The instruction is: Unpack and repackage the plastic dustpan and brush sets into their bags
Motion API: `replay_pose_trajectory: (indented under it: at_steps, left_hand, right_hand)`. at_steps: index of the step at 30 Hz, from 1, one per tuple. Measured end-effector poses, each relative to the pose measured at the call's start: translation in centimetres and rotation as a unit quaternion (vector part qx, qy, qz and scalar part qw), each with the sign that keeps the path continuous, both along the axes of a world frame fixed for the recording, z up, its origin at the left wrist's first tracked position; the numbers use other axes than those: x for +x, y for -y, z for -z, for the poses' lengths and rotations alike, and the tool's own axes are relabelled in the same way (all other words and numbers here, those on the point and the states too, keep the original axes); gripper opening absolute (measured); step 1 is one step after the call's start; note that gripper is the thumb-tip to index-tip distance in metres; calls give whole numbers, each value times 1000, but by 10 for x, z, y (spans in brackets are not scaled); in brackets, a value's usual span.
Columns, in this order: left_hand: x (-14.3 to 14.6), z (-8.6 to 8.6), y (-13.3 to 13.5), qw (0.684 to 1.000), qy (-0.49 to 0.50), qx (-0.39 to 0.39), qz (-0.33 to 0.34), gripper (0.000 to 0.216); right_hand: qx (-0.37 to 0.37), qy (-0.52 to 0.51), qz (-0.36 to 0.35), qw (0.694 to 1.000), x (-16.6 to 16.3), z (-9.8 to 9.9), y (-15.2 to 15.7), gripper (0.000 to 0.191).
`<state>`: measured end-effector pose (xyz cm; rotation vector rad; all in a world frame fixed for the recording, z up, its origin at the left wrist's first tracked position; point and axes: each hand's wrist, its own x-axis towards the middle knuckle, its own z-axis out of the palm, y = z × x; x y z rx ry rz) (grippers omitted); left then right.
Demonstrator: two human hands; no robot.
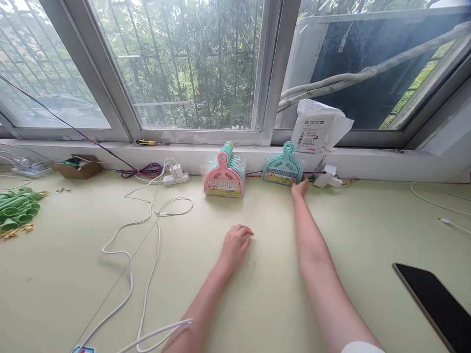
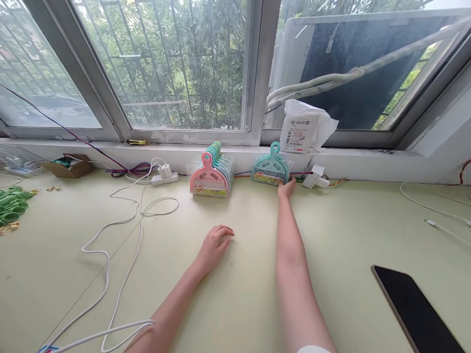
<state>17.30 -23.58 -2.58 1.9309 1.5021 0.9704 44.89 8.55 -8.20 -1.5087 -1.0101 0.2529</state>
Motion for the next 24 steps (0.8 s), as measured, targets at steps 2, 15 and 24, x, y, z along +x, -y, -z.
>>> replay_pose_trajectory:
  at_steps: [2,15,24]
  left_hand:
    - [0,2,-1,1000,-1,3,-3,20]
    - [-6,0,-5,994,43,51,-87,21]
    - [-23,-2,-12,943,242,48,-223,21]
  right_hand:
    - [27,11,22,999,-3,0,2,63]
    - [148,213,-46,965,-84,-43,84,34]
    - [-61,197,-406,890,-161,-28,127,31]
